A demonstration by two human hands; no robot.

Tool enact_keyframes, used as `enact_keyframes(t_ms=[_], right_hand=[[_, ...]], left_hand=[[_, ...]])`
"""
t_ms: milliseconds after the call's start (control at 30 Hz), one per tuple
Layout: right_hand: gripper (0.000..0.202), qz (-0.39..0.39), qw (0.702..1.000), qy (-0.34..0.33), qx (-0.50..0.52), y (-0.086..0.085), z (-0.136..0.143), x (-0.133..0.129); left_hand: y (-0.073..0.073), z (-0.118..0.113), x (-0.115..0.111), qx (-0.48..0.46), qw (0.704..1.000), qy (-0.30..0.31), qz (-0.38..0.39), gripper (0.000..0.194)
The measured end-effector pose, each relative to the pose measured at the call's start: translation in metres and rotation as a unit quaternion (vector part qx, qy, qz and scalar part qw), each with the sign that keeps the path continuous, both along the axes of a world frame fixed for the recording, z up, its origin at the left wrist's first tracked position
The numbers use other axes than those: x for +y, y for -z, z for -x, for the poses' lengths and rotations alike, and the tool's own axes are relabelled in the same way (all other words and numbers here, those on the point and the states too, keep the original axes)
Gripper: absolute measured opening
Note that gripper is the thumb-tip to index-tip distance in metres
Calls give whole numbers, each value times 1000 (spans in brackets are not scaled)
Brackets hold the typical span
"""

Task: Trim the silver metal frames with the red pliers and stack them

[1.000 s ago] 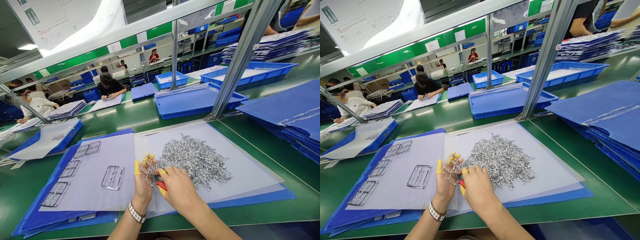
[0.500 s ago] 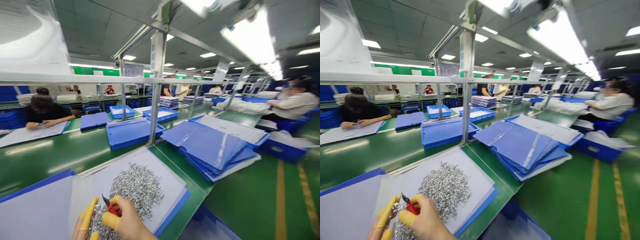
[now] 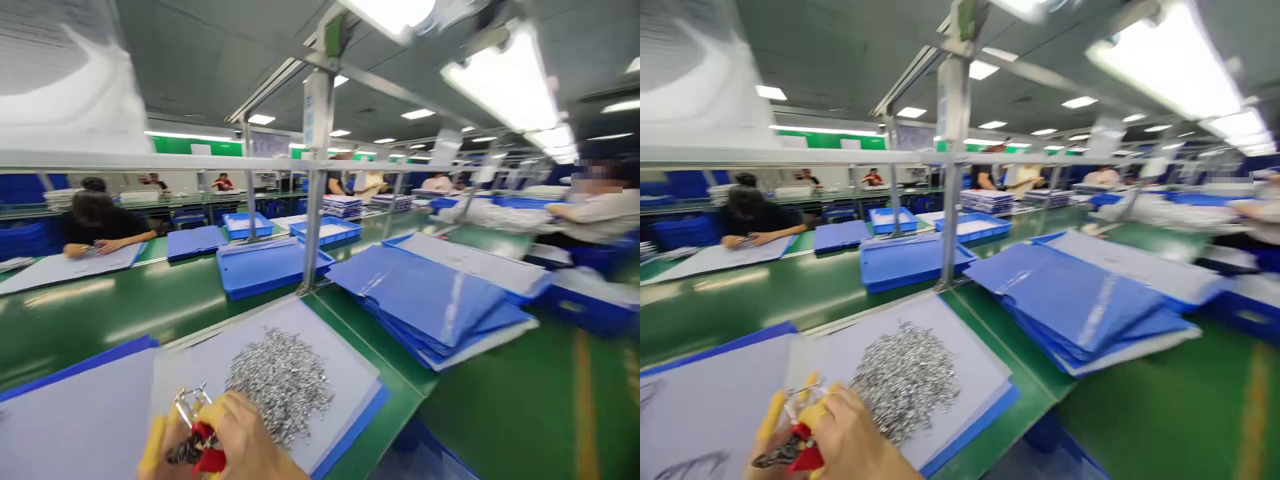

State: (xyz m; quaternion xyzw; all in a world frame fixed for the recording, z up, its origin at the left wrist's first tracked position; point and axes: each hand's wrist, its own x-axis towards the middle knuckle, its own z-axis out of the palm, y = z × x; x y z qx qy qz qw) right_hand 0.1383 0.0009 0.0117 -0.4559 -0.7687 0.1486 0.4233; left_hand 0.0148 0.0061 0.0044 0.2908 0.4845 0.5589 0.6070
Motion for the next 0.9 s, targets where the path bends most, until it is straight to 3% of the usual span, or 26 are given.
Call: enact_keyframes(t_ms=[67,167,300,400,533,900], right_hand=[[48,-34,988,-102,-109,-2,7,-12],[72,-17,981,-135,-137,-12,8,-25],[48,-8,983,-142,-119,-23,0,-25],[37,-23,990,-64,-123,-26,-2,-21],[24,35,975,33,-217,-29,3,-11],[24,109,952,49,-281,-34,10,-6]], left_hand=[[-11,0,-7,-22,999,-9,21,68],[-22,2,-7,-210,973,82,47,56],[-28,15,0,-341,935,97,16,53],[-32,22,-2,-349,934,74,6,54],[-29,20,-3,-312,948,52,31,60],[-11,14,-3,-212,977,33,-2,51]])
